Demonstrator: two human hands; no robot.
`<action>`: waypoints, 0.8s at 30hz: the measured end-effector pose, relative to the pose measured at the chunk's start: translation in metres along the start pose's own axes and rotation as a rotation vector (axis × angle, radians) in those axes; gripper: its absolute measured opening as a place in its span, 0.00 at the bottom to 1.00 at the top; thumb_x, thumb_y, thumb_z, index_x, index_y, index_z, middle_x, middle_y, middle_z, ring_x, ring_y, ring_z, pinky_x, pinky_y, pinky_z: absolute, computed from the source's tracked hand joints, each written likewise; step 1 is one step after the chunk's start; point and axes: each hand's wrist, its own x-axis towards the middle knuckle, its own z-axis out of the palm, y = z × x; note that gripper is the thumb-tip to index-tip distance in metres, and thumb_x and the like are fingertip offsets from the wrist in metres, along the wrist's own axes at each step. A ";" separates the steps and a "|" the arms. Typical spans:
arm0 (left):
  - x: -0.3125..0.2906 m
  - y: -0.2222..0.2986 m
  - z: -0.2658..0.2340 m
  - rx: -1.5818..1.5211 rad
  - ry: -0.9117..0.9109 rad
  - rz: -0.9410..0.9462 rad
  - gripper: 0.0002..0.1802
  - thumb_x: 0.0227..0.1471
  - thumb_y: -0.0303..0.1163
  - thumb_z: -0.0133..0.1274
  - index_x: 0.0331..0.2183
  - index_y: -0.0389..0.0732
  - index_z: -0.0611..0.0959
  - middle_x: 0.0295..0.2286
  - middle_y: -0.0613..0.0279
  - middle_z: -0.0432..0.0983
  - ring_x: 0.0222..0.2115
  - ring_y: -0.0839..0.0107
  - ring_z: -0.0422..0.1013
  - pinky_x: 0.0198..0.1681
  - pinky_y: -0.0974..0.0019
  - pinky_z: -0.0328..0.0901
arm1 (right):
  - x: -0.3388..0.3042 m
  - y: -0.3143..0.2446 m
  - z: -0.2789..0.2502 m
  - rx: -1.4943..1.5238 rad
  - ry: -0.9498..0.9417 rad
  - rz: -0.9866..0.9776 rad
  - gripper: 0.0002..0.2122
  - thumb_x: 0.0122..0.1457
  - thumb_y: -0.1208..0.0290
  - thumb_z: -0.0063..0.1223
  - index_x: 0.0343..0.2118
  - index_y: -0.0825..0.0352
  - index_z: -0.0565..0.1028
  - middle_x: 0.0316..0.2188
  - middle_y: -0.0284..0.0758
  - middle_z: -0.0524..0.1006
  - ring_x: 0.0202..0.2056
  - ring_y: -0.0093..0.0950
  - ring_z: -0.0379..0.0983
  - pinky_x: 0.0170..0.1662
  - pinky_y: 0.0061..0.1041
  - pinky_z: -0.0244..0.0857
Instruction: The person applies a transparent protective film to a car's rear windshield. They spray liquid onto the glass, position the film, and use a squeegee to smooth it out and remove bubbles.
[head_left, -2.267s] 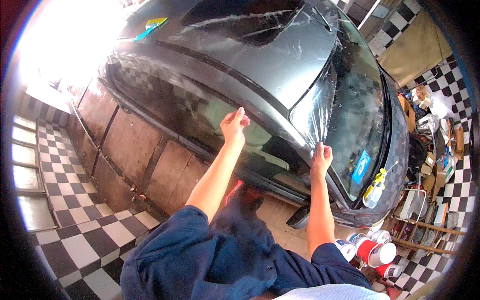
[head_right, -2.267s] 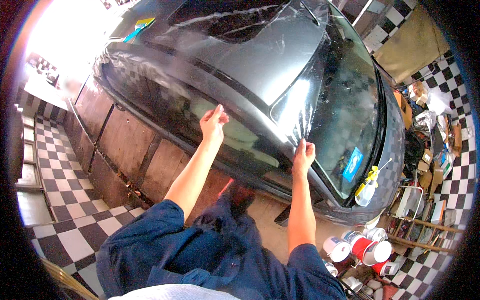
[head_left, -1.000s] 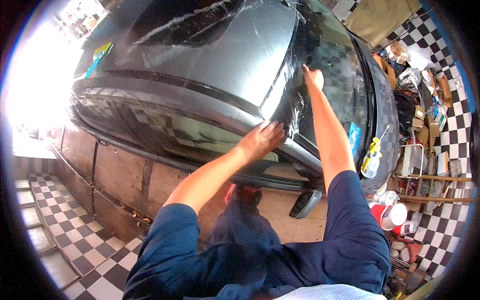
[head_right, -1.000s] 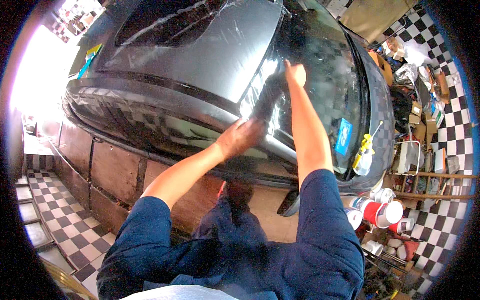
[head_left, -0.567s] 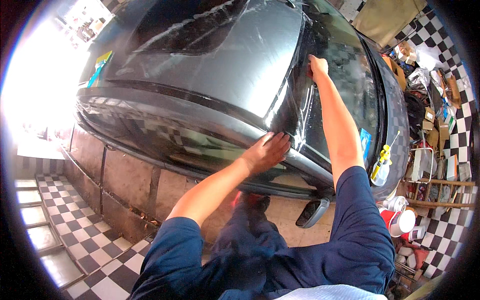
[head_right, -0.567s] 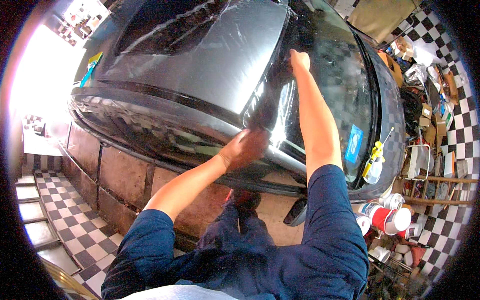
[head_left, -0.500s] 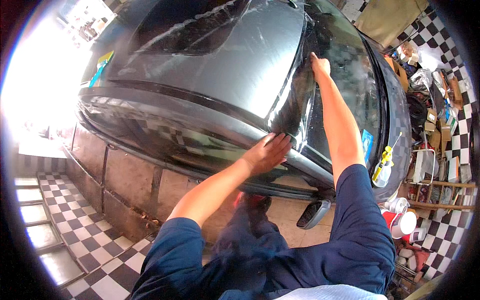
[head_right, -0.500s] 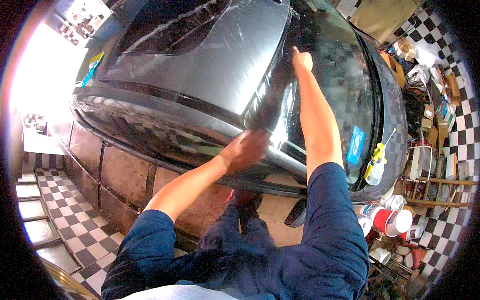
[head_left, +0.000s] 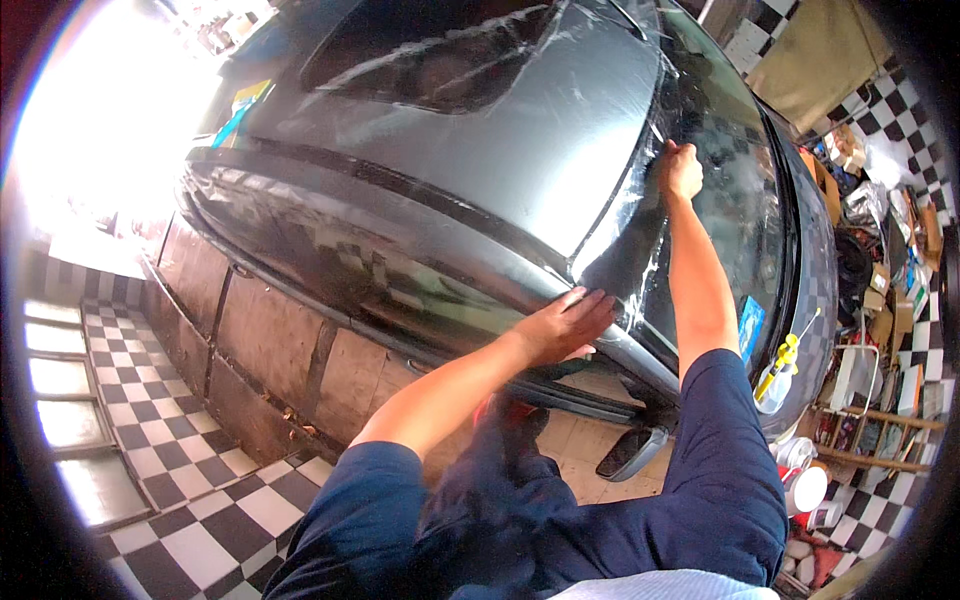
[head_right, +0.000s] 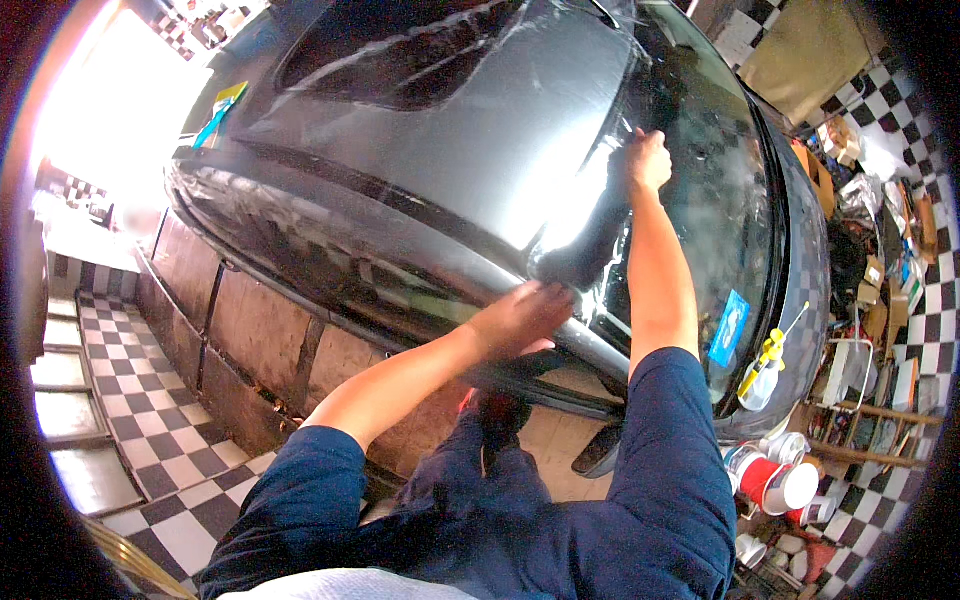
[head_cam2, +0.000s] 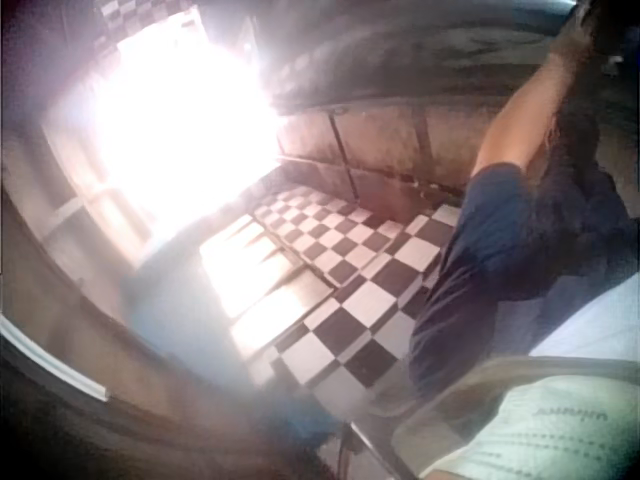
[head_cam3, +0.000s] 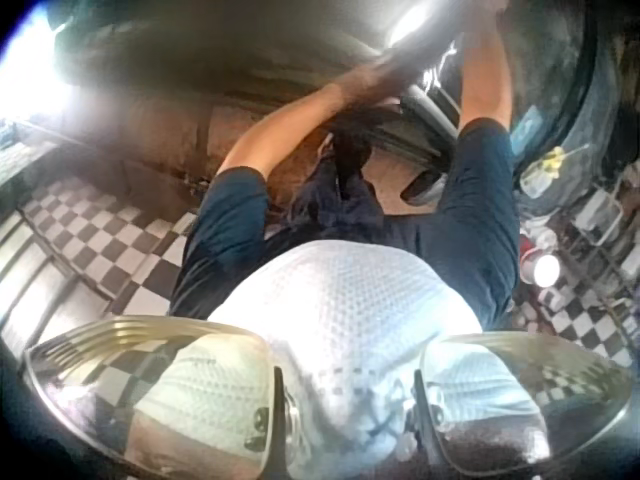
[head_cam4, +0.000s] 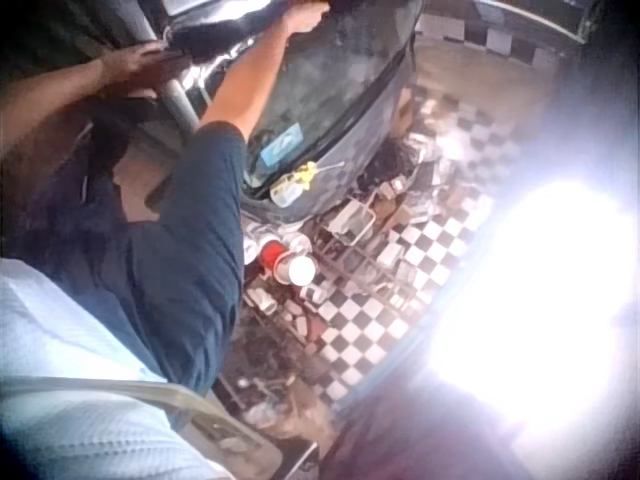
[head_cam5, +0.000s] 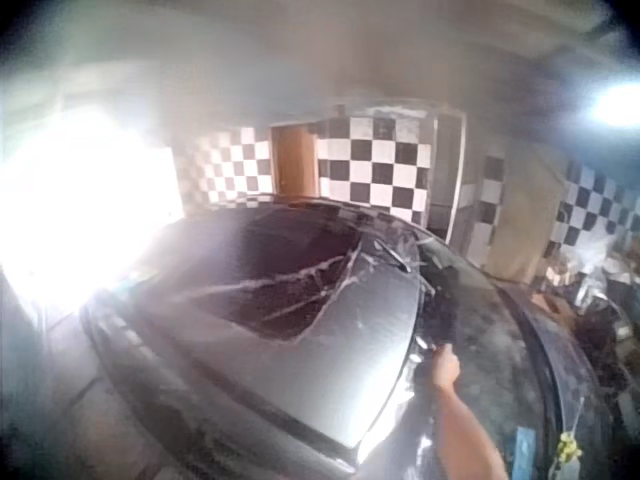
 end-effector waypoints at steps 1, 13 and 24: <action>0.001 0.001 -0.002 0.072 -0.062 0.030 0.35 0.48 0.55 0.45 0.50 0.40 0.68 0.51 0.54 0.61 0.52 0.57 0.57 0.55 0.53 0.52 | 0.002 0.002 0.002 -0.024 -0.017 0.006 0.19 0.58 0.50 0.40 0.35 0.64 0.68 0.32 0.50 0.76 0.37 0.48 0.73 0.38 0.44 0.67; -0.006 -0.010 0.011 0.312 0.139 0.137 0.37 0.48 0.58 0.41 0.50 0.38 0.66 0.49 0.55 0.63 0.51 0.58 0.59 0.56 0.54 0.51 | -0.018 0.014 -0.036 -0.248 0.127 -0.084 0.14 0.55 0.68 0.47 0.44 0.65 0.65 0.43 0.39 0.69 0.46 0.42 0.67 0.50 0.35 0.62; -0.005 0.000 0.040 -0.306 0.078 0.034 0.40 0.45 0.53 0.51 0.55 0.42 0.62 0.56 0.57 0.56 0.58 0.55 0.49 0.61 0.52 0.42 | -0.263 -0.135 -0.095 0.009 -0.491 -1.595 0.37 0.51 0.55 0.53 0.59 0.70 0.51 0.61 0.44 0.49 0.63 0.42 0.42 0.63 0.40 0.37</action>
